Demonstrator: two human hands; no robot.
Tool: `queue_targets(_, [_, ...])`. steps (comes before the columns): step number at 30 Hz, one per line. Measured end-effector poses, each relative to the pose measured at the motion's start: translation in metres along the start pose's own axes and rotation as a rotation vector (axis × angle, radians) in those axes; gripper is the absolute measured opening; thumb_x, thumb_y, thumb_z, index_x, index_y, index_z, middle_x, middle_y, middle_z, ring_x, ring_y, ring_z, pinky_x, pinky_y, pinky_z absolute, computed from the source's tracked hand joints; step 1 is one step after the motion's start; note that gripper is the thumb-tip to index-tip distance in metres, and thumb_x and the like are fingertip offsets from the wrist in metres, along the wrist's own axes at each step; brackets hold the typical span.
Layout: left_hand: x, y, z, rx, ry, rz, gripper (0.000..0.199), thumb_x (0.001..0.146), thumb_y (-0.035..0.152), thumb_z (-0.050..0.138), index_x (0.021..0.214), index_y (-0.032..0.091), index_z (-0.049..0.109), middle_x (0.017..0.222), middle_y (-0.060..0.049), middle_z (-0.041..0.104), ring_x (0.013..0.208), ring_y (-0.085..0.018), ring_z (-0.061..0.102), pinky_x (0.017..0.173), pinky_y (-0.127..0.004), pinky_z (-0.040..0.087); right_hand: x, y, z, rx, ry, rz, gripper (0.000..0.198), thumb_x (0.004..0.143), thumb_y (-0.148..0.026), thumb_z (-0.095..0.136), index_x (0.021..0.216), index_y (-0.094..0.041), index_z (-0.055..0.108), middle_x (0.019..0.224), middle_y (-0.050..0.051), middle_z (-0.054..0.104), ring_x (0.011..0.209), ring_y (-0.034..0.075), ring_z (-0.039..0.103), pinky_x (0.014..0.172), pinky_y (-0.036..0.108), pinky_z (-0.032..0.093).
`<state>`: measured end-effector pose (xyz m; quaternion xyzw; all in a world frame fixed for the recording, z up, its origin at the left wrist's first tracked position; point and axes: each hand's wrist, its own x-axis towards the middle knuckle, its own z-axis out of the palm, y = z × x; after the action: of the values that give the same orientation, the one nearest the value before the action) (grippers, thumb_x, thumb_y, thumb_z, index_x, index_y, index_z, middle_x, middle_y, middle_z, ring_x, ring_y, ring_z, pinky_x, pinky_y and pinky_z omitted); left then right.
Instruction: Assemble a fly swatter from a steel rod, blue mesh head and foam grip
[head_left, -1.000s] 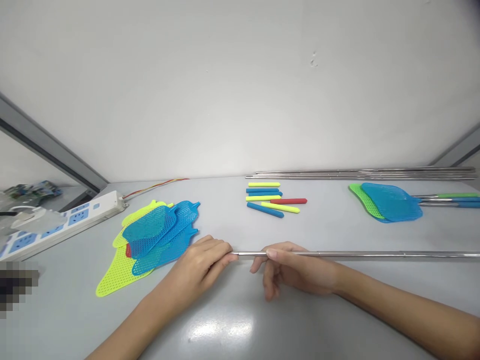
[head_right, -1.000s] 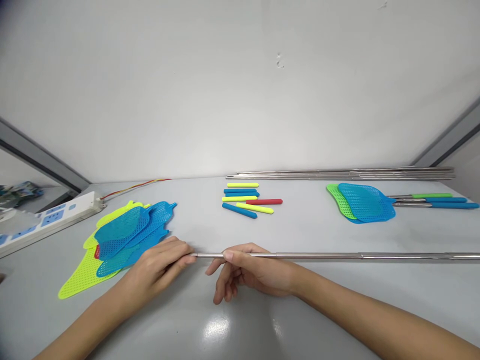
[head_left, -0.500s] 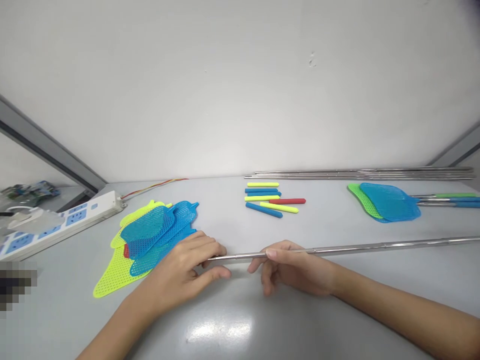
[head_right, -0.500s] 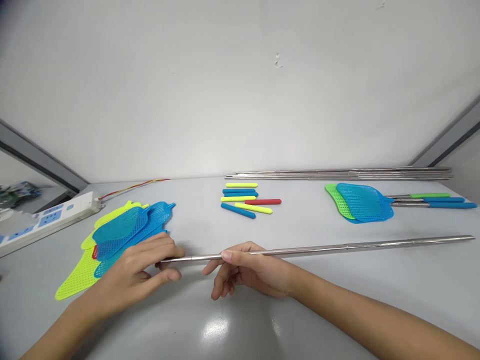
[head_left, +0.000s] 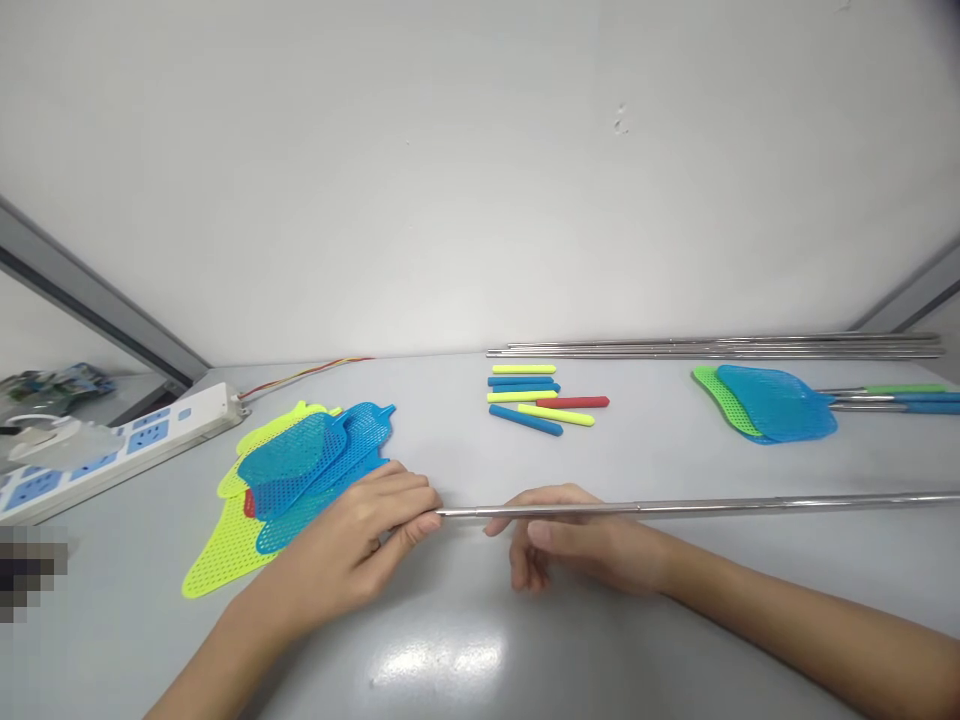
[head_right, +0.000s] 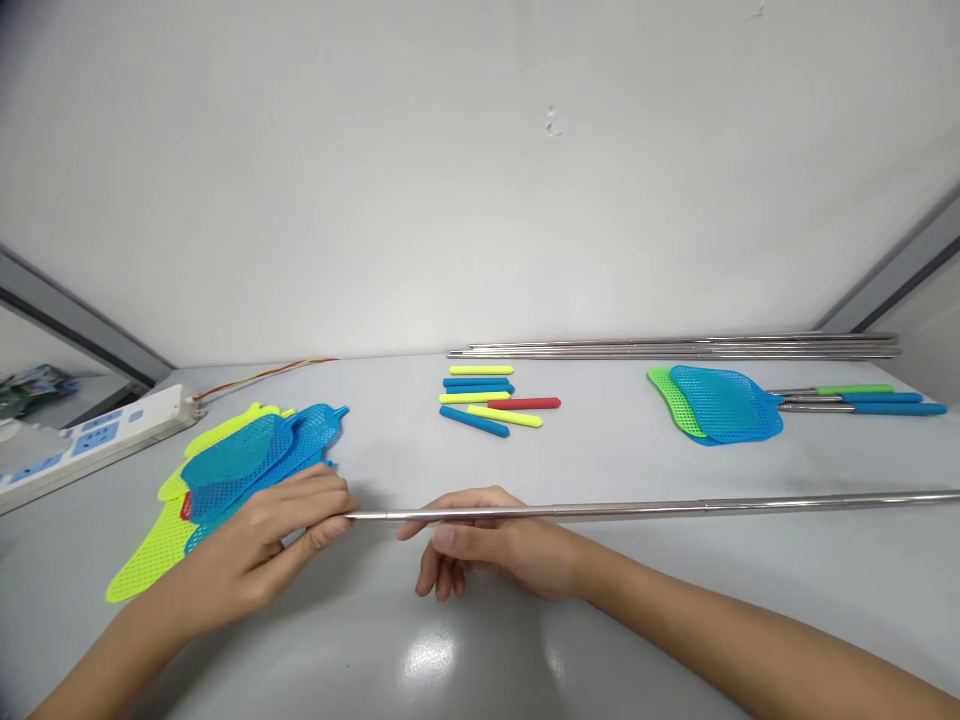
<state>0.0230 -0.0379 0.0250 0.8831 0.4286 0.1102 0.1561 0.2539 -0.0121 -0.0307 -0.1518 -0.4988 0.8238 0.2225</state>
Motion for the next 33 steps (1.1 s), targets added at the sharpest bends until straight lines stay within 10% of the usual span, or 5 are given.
queue_targets(33, [0.004,0.005,0.025,-0.057,-0.102,-0.02,0.026,0.089,0.021,0.028,0.064,0.018,0.03,0.059,0.003,0.041,0.058,-0.012,0.038,0.061,-0.026,0.03,-0.001,0.0,0.004,-0.17,-0.009,0.034,0.033,0.089,-0.035,0.033,0.086,-0.011,0.055,0.069,0.007,0.06,0.058,0.01,0.052,0.059,0.028,0.042])
